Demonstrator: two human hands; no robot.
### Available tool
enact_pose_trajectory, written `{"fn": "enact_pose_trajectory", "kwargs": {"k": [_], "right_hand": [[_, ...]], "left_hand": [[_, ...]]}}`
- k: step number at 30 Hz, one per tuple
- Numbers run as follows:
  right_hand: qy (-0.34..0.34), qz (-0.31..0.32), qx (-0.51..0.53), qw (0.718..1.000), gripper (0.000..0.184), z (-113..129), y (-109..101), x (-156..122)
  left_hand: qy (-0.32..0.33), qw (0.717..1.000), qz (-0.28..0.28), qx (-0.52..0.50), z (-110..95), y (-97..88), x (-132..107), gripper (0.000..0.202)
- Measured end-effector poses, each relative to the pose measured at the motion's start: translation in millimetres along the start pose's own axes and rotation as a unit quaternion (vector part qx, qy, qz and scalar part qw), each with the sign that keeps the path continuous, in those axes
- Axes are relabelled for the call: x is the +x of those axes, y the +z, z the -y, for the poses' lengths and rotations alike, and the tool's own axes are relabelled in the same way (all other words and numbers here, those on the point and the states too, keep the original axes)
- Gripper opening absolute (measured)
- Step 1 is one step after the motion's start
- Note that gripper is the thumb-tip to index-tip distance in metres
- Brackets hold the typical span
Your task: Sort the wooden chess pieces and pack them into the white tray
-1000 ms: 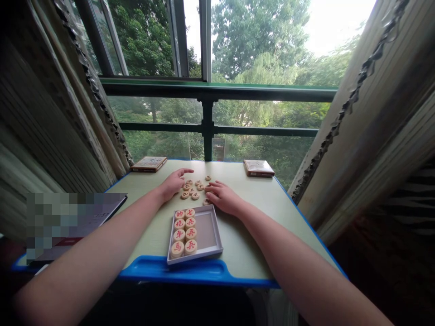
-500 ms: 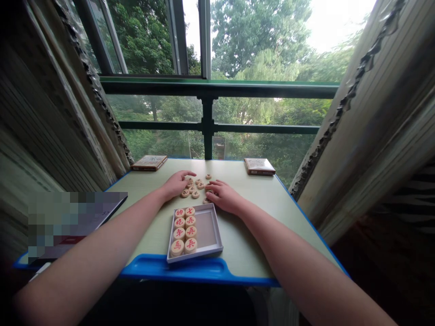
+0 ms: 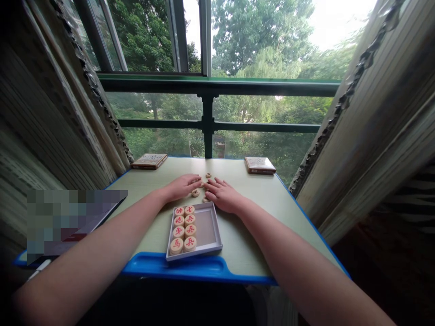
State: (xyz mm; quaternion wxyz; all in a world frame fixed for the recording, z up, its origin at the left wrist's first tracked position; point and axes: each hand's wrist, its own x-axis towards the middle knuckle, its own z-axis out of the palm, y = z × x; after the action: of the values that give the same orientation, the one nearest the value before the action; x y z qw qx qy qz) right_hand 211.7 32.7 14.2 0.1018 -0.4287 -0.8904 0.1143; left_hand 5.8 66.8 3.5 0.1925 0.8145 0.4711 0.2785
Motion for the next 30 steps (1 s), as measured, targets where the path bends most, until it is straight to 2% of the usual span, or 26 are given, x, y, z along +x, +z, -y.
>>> {"fn": "enact_pose_trajectory", "kwargs": {"k": [6,11,14,20,23,27,30], "right_hand": [[-0.005,0.008,-0.021,1.0,0.052,1,1,2],[-0.008,-0.026,-0.026,0.999,0.05,-1,5,5],[-0.011,-0.042,-0.014,0.999,0.048,-3,7,9],[-0.024,-0.11,0.022,0.993,0.039,-9,10,25],[-0.027,-0.13,0.02,0.991,0.036,-12,11,33],[0.02,-0.151,0.029,0.988,0.04,-16,10,41],[0.035,-0.118,0.021,0.992,0.043,-20,10,45]], "left_hand": [[0.033,0.996,0.017,0.076,1,1.0,-3,0.051],[0.04,0.992,0.018,0.114,-1,0.6,-2,0.045],[0.017,0.993,0.003,0.12,-2,-2.3,-3,0.042],[0.001,0.99,-0.016,0.139,-2,-6.5,-2,0.031],[0.013,0.991,-0.026,0.129,0,-5.4,-1,0.031],[0.054,0.99,-0.006,0.132,1,-4.1,0,0.034],[0.057,0.988,0.002,0.142,0,-4.3,-1,0.033]]}}
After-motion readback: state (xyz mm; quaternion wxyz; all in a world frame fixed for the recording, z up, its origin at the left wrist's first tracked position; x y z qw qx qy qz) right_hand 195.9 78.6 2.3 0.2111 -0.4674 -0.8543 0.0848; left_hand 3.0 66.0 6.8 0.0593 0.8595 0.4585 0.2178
